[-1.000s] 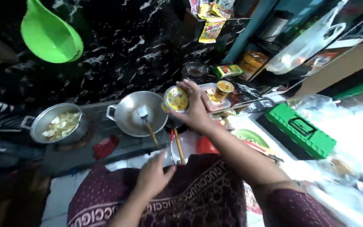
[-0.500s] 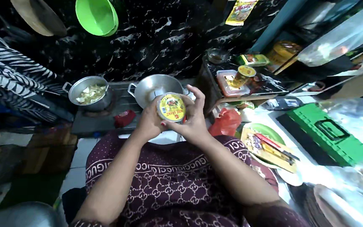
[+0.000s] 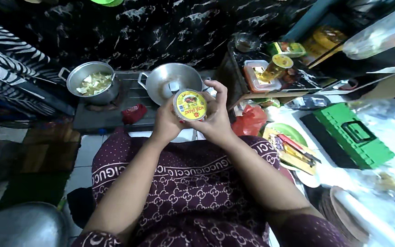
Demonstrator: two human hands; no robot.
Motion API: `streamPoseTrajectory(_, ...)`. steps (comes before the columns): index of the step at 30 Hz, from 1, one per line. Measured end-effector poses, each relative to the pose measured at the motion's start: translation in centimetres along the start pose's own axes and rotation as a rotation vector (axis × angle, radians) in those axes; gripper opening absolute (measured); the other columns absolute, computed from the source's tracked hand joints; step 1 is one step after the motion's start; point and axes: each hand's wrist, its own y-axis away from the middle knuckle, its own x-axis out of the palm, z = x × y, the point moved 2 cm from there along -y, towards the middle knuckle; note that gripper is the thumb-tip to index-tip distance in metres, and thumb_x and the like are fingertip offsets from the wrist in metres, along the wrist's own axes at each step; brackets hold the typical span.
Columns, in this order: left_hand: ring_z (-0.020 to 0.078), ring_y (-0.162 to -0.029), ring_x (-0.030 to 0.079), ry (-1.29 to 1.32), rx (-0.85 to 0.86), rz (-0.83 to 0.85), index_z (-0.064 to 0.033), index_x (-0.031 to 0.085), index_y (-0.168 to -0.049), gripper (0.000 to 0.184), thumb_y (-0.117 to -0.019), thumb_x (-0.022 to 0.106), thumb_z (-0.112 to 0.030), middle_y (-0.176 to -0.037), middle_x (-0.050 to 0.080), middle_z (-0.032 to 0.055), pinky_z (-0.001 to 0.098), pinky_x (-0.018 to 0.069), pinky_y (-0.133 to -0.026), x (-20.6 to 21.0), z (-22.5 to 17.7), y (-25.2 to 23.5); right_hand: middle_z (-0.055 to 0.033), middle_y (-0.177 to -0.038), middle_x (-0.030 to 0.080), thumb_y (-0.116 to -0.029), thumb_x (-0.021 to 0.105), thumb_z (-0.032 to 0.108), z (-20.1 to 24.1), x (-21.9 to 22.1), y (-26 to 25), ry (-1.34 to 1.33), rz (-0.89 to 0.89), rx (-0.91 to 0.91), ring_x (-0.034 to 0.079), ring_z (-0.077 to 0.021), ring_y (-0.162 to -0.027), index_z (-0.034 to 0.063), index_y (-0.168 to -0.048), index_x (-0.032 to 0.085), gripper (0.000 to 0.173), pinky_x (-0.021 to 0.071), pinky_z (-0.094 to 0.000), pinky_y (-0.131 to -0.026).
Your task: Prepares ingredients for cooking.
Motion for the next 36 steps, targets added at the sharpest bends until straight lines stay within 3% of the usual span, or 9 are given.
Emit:
streamPoseTrajectory(3, 0.0066, -0.111, 0.066, -0.03, 0.085, -0.008, 0.0045, 0.055, -0.132, 0.073, -0.0658, 0.085, -0.002, -0.118, 0.069, 0.0116, 0.0236, 0.0519, -0.1, 0.0, 0.3, 0.1, -0.0091, -0.136, 0.06, -0.0711, 0.089, 0.002, -0.1, 0.0, 0.1, 0.087, 0.031, -0.063, 0.065, -0.0163, -0.12, 0.0151, -0.152, 0.025, 0.105, 0.0595, -0.034, -0.098)
streamPoseTrajectory(6, 0.0112, -0.117, 0.063, -0.04, 0.158, -0.039, 0.0038, 0.052, -0.135, 0.072, -0.0693, 0.082, -0.005, -0.124, 0.065, 0.014, 0.0262, 0.0496, -0.104, 0.0, 0.6, -0.1, -0.0163, -0.153, 0.046, -0.0716, 0.093, 0.024, -1.0, 0.0, 0.3, 0.293, 0.03, -0.196, 0.051, -0.0247, -0.138, 0.0076, -0.153, 0.029, 0.105, 0.0482, -0.0425, -0.113)
streamPoseTrajectory(9, 0.0121, -0.117, 0.063, -0.053, 0.241, -0.102, 0.005, 0.052, -0.133, 0.07, -0.0711, 0.082, -0.006, -0.125, 0.064, 0.0158, 0.0257, 0.0487, -0.105, -0.1, 0.7, 0.0, -0.0209, -0.144, 0.052, -0.0739, 0.091, 0.04, -1.5, 0.1, 0.4, 0.435, -0.031, -0.299, 0.052, -0.0314, -0.134, 0.0033, -0.147, 0.039, 0.097, 0.0449, -0.0499, -0.112)
streamPoseTrajectory(12, 0.0165, -0.115, 0.063, -0.15, 0.388, -0.194, 0.0063, 0.054, -0.128, 0.059, -0.0771, 0.079, -0.011, -0.12, 0.064, 0.0191, 0.027, 0.0475, -0.105, -0.2, 0.8, 0.1, -0.0225, -0.138, 0.056, -0.0787, 0.084, 0.039, -1.1, 0.2, 0.5, 0.593, -0.065, -0.369, 0.054, -0.0354, -0.13, 0.0007, -0.141, 0.05, 0.08, 0.0446, -0.0523, -0.11)
streamPoseTrajectory(16, 0.0239, -0.113, 0.064, -0.267, 0.416, -0.238, 0.0056, 0.055, -0.127, 0.058, -0.0774, 0.08, -0.011, -0.118, 0.065, 0.0209, 0.0326, 0.0485, -0.104, -0.1, 0.8, 0.1, -0.0239, -0.135, 0.057, -0.082, 0.08, 0.042, -0.6, 0.2, 0.6, 0.794, -0.106, -0.447, 0.054, -0.0397, -0.126, 0.009, -0.138, 0.061, 0.068, 0.0424, -0.0547, -0.106)
streamPoseTrajectory(19, 0.0253, -0.111, 0.065, -0.321, 0.398, -0.219, 0.0048, 0.056, -0.127, 0.056, -0.0794, 0.078, -0.014, -0.117, 0.067, 0.0204, 0.0352, 0.0503, -0.101, -0.1, 0.9, 0.0, -0.0232, -0.134, 0.059, -0.0811, 0.079, 0.041, -0.2, 0.3, 0.7, 0.866, -0.083, -0.444, 0.055, -0.041, -0.126, 0.0118, -0.137, 0.064, 0.065, 0.0418, -0.0583, -0.105)
streamPoseTrajectory(22, 0.0273, -0.113, 0.065, -0.316, 0.352, -0.187, 0.0069, 0.056, -0.128, 0.057, -0.0789, 0.078, -0.01, -0.119, 0.066, 0.0227, 0.0368, 0.0501, -0.102, 0.1, 0.8, 0.2, -0.0232, -0.134, 0.061, -0.0813, 0.079, 0.04, -0.1, 0.1, 0.7, 0.899, -0.027, -0.411, 0.056, -0.0419, -0.125, 0.0082, -0.136, 0.064, 0.065, 0.0413, -0.0606, -0.107)
streamPoseTrajectory(29, 0.026, -0.112, 0.066, -0.265, 0.284, -0.191, 0.0088, 0.057, -0.127, 0.055, -0.0787, 0.078, -0.009, -0.117, 0.067, 0.0229, 0.0351, 0.0502, -0.102, 1.3, 1.8, 0.0, -0.0188, -0.12, 0.064, -0.073, 0.083, 0.039, 0.2, -0.2, 0.1, 0.948, 0.019, -0.323, 0.061, -0.0388, -0.114, 0.0099, -0.128, 0.068, 0.064, 0.0458, -0.057, -0.099)
streamPoseTrajectory(36, 0.0282, -0.117, 0.065, -0.261, 0.2, -0.133, 0.0106, 0.054, -0.13, 0.065, -0.0734, 0.08, -0.005, -0.122, 0.066, 0.0247, 0.0385, 0.05, -0.105, 2.4, 2.3, 0.3, -0.0171, -0.118, 0.062, -0.0693, 0.086, 0.04, -0.2, -1.1, -0.4, 0.897, 0.097, -0.148, 0.058, -0.0383, -0.112, 0.0147, -0.129, 0.069, 0.067, 0.0401, -0.0613, -0.099)
